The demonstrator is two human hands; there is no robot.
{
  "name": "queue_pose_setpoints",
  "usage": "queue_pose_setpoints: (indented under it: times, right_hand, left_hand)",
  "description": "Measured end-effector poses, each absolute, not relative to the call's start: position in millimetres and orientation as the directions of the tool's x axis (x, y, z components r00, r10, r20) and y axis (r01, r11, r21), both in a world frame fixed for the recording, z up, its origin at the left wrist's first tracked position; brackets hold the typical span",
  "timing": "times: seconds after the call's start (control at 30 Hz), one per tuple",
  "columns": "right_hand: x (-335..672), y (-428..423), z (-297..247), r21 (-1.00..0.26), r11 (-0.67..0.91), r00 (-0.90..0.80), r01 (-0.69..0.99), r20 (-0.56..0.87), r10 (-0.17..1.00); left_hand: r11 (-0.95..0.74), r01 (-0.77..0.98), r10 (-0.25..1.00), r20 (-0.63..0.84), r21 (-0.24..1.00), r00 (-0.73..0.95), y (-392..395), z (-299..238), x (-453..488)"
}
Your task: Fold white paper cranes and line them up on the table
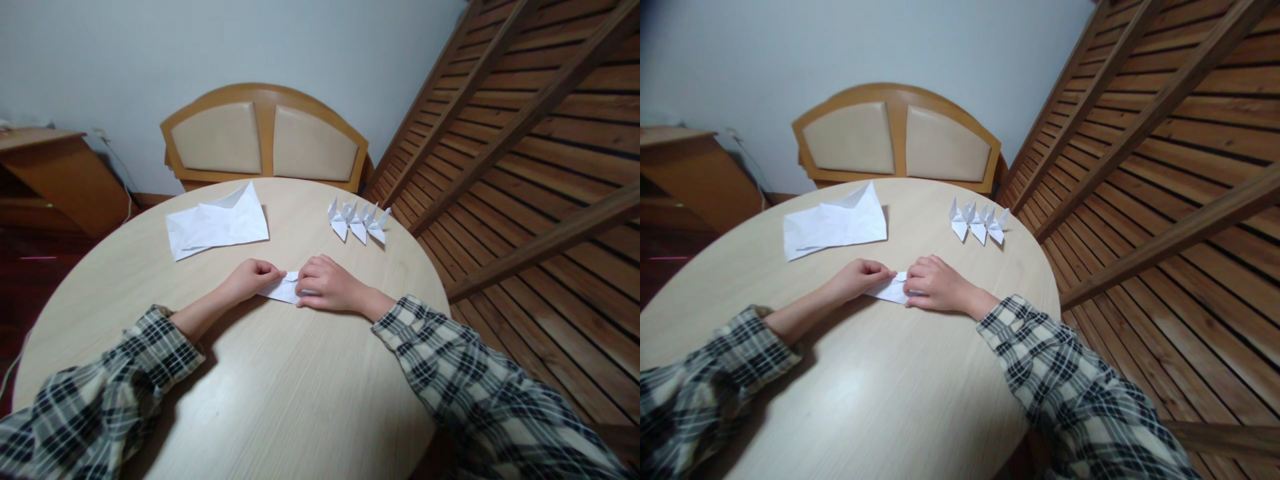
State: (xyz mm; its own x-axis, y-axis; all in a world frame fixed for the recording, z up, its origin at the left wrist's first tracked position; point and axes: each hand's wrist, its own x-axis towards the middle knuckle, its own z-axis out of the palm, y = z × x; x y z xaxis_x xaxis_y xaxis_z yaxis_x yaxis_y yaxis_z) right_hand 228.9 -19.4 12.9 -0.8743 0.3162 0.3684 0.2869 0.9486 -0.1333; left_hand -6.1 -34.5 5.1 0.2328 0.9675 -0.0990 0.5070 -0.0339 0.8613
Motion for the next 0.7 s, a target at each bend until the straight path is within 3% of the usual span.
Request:
queue_pose_setpoints:
  times: [0.23,0.43,0.7]
  right_hand:
    - [226,-20,11,-0.073,0.957,-0.900,0.281,0.325,0.289]
    - [224,-21,10,-0.071,0.942,-0.889,0.328,0.315,0.333]
    - [213,-38,11,0.097,0.875,-0.844,0.475,0.331,0.422]
  left_hand:
    - [-0.024,0.531,0.961,-0.127,0.847,0.246,-32,6,-6]
    - [-0.028,0.544,0.955,-0.138,0.839,0.262,-32,9,-6]
    - [-0.001,0.509,0.958,-0.146,0.861,0.248,-30,5,-6]
